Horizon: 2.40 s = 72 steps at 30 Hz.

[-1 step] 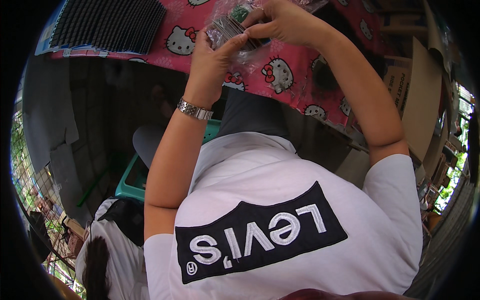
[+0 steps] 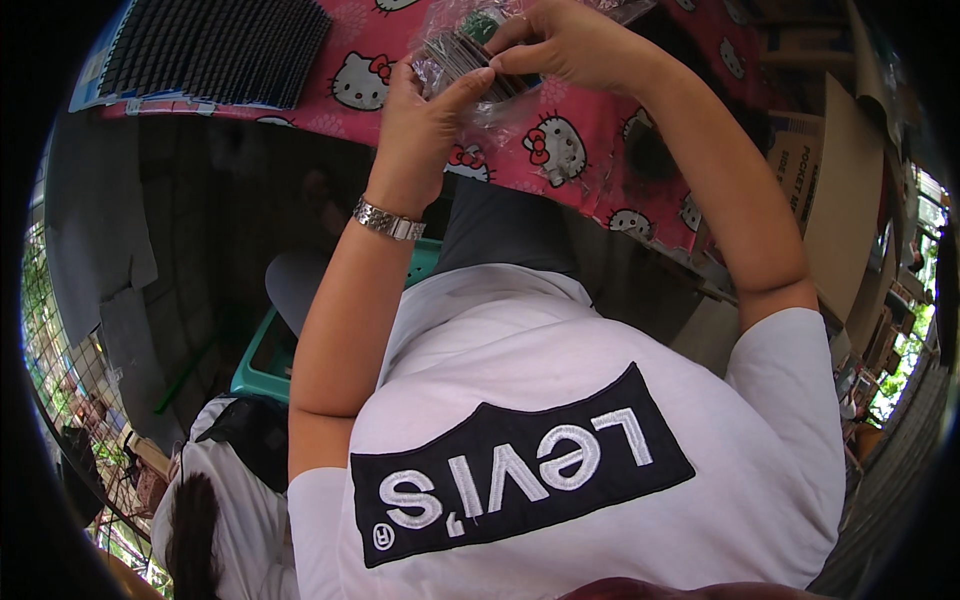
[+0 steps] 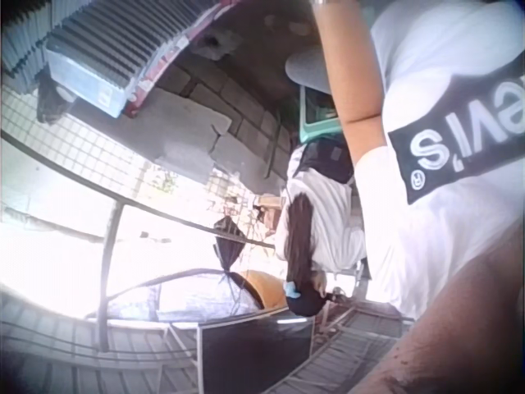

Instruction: The person picks up blue notebooks, stacks them, places them into plastic bags, and puts the bags into a cardboard box, occasionally using scissors to trim packaging.

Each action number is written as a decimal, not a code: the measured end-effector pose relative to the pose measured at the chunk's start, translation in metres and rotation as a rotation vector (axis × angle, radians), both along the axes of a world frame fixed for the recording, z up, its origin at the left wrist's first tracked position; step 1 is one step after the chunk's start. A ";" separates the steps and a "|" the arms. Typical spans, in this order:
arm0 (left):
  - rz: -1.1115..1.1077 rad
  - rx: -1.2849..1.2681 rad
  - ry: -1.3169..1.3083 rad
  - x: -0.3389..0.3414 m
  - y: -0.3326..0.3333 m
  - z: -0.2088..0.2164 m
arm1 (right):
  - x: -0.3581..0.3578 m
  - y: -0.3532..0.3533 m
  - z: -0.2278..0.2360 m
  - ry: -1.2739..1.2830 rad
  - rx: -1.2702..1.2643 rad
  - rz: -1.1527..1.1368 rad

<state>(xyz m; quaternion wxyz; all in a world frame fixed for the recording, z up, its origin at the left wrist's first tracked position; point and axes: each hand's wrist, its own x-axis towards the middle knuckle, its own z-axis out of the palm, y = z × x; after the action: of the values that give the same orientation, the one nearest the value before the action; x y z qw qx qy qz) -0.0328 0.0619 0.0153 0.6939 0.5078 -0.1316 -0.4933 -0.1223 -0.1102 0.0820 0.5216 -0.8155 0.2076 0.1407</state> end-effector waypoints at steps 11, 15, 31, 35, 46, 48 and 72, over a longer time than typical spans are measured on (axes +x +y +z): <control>-0.028 -0.077 0.080 0.009 0.016 -0.012 | -0.015 -0.013 -0.033 -0.077 0.231 -0.061; -0.058 -0.090 0.136 0.012 0.018 -0.011 | -0.016 -0.015 -0.045 -0.071 0.254 -0.096; -0.102 -0.071 0.119 0.011 0.001 -0.020 | -0.018 -0.020 -0.023 -0.277 0.080 -0.054; -0.102 -0.073 0.102 0.011 0.000 -0.024 | -0.018 -0.040 -0.032 -0.171 -0.092 0.103; -0.097 -0.040 0.104 0.013 0.003 -0.031 | -0.020 -0.038 -0.030 -0.111 -0.101 0.021; -0.099 -0.063 0.117 0.012 0.002 -0.029 | -0.018 -0.036 -0.030 -0.039 0.194 -0.072; -0.091 0.049 0.050 0.014 -0.001 -0.013 | -0.031 -0.011 -0.026 -0.230 -0.413 -0.042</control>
<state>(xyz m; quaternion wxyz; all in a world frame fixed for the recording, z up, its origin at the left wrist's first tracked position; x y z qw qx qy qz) -0.0190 0.0613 0.0023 0.6612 0.5054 -0.1250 -0.5401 -0.1532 -0.1215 0.0565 0.3669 -0.9110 0.1881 -0.0097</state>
